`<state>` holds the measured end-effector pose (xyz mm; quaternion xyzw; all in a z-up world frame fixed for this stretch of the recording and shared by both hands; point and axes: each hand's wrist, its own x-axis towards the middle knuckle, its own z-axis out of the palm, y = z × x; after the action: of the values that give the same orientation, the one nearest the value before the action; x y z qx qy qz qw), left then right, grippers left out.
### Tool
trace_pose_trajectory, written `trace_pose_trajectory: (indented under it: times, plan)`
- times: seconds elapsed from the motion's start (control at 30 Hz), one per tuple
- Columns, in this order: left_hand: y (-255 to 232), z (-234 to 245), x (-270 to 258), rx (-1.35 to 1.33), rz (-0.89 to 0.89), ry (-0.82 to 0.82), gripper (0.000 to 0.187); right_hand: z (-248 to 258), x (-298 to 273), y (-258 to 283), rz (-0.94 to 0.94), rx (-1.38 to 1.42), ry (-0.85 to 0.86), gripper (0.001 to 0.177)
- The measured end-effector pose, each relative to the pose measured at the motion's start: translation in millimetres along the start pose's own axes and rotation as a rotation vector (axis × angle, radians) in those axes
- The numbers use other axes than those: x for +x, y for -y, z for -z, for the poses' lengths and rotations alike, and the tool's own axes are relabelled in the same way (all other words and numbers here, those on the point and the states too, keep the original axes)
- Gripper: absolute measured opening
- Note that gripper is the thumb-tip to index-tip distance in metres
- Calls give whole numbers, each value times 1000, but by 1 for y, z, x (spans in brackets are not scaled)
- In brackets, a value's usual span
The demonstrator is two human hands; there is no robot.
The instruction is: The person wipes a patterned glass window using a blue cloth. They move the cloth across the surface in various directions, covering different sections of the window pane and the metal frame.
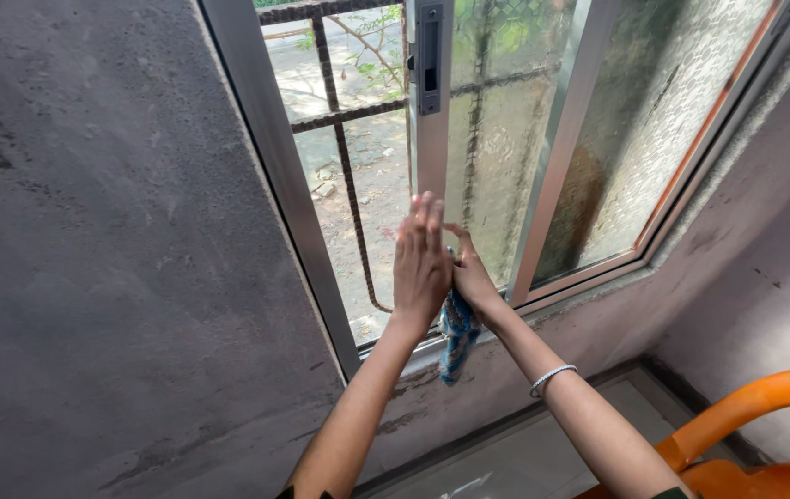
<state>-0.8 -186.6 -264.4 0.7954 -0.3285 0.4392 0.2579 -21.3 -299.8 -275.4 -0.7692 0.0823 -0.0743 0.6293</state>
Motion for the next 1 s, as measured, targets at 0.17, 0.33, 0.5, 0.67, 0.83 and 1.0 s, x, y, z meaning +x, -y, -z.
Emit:
trace_pose_trajectory:
  times: [0.17,0.33,0.5,0.67,0.83,1.0]
  plan:
    - [24,25,23,307,-242,163,72,-30,30,-46,415,23,109,75]
    - [51,43,30,390,-258,112,49,-78,72,-101,534,-154,178,42]
    - [79,75,24,632,-348,85,42,-105,48,-61,385,-229,123,69]
    - [83,87,25,597,-298,208,36,-83,16,-7,415,-427,128,67]
    - [65,90,56,433,-203,97,38,-25,15,70,426,-95,-184,25]
    - [45,110,112,410,-266,-74,44,47,33,175,941,-101,-793,15]
